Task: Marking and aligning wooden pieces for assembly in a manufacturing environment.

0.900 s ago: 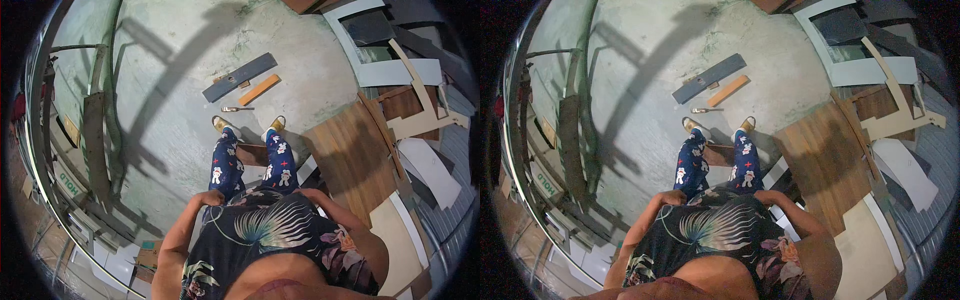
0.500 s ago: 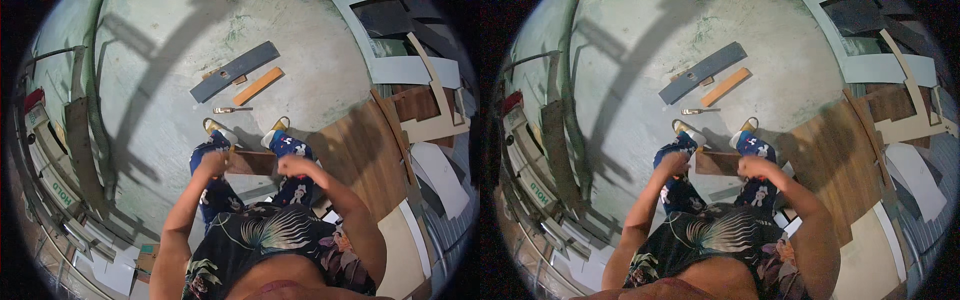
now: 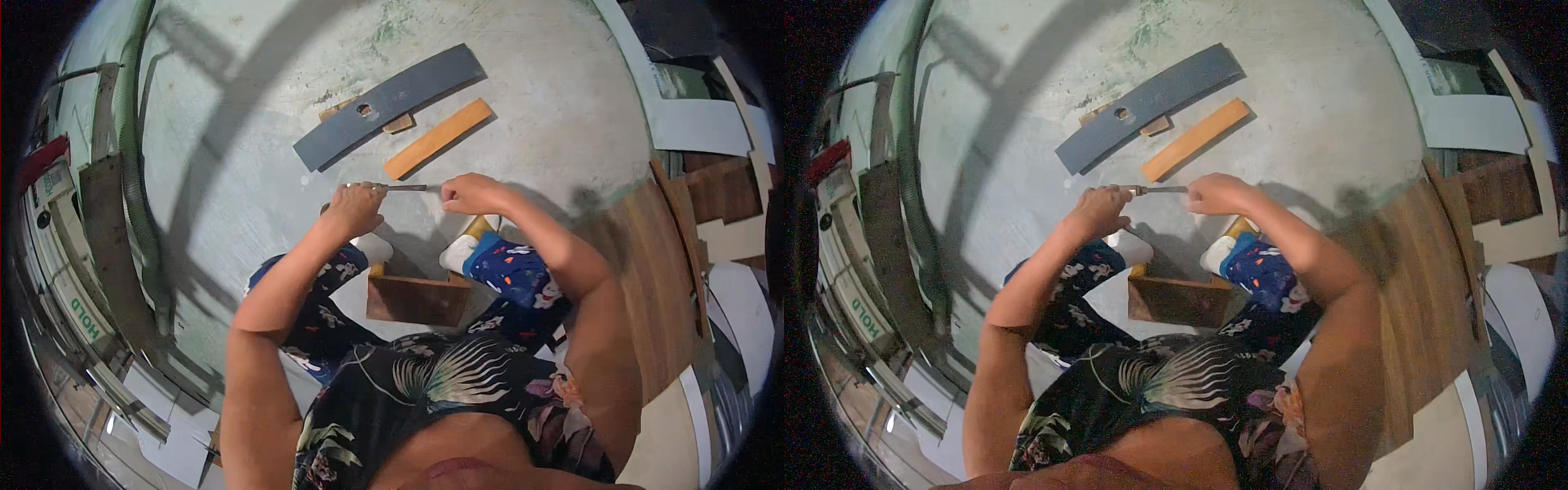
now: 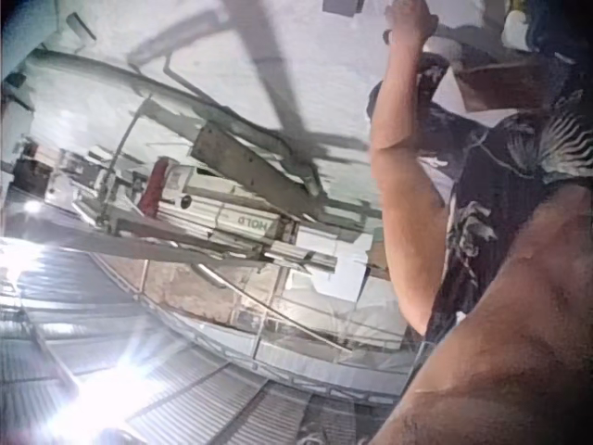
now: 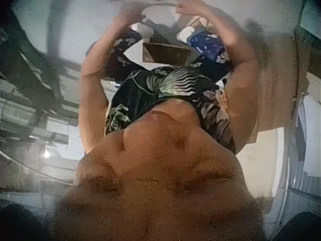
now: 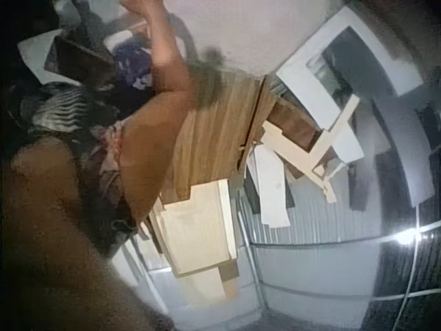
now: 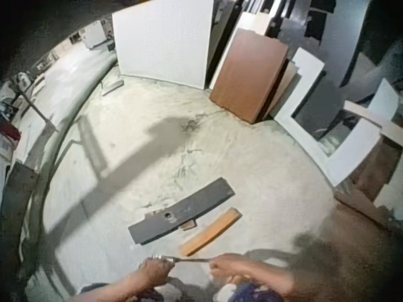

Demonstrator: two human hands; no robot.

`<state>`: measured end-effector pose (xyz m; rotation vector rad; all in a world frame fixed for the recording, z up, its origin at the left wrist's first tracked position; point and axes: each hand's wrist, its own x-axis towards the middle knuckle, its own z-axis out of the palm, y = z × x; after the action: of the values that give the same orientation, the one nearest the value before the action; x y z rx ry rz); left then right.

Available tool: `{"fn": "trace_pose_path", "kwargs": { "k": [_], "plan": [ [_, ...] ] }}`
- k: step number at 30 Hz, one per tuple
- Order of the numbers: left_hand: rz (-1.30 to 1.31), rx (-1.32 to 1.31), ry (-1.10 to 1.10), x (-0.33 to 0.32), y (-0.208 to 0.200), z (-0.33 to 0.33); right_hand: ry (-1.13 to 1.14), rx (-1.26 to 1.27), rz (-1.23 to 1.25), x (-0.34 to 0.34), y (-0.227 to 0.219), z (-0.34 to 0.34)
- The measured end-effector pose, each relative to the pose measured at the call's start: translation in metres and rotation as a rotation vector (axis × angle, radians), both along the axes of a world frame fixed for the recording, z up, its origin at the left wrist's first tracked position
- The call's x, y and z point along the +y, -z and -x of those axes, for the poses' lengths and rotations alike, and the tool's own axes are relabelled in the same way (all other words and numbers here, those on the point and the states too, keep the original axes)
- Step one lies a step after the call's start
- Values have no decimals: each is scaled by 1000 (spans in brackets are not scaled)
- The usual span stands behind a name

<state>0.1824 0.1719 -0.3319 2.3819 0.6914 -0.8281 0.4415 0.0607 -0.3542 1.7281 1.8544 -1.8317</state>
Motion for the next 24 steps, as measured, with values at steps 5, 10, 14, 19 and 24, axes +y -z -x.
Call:
{"fn": "trace_pose_path", "kwargs": {
  "k": [5, 10, 14, 19, 24],
  "plan": [
    [-72, 134, -22, 22, -16, 21, 133, 44, -293, 3, -41, -18],
    [-174, 45, -6, 0, -44, 20, 84, -27, -395, -4, -55, -33],
    [-97, -84, 18, -39, -51, 5, 82, -90, -341, -21, -68, -43],
    [-190, 44, 38, -52, -20, 13, 88, -205, -336, -16, -47, -70],
    [-183, 50, 45, -64, 19, 32, 92, -435, -606, 14, -19, -103]
  ]
}}
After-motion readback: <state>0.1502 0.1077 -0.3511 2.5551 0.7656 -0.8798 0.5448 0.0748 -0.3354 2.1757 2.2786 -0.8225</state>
